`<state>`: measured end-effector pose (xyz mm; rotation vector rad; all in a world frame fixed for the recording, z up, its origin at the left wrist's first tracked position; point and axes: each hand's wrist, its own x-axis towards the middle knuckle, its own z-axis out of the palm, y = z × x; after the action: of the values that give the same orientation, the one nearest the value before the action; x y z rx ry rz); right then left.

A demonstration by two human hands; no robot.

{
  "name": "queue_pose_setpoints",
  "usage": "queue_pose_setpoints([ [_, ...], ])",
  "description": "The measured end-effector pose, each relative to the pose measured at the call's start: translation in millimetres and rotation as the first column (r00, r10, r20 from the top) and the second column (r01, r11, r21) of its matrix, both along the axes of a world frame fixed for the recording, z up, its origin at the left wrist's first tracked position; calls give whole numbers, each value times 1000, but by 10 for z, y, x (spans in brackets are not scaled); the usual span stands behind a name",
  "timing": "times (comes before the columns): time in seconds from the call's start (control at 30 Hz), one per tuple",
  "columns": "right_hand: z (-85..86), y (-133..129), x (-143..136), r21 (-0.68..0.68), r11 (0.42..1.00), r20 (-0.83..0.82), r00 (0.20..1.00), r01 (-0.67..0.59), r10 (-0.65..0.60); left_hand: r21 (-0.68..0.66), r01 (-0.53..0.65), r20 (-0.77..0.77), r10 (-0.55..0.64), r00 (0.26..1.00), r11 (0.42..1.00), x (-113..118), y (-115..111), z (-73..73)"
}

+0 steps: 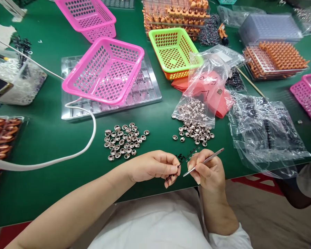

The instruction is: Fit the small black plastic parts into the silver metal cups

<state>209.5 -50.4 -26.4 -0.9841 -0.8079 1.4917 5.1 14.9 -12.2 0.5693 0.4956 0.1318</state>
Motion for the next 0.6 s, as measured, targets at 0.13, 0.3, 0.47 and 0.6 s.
queue_pose_setpoints([
  [0.13, 20, 20, -5, 22, 1000, -14, 1000, -14, 15, 183, -140, -141, 167, 976, 973, -7, 86, -18],
  [0.3, -5, -9, -23, 81, 994, 38, 997, 68, -71, 348, -340, -215, 427, 878, 874, -60, 190, 35],
  [0.47, -36, -97, -6, 136, 970, 148, 964, 202, -221, 522, -380, -261, 568, 781, 763, -98, 225, 66],
  [0.6, -43, -113, 10, 254, 923, 227, 910, 289, -347, 750, -171, -344, 599, 723, 638, -45, 209, 56],
])
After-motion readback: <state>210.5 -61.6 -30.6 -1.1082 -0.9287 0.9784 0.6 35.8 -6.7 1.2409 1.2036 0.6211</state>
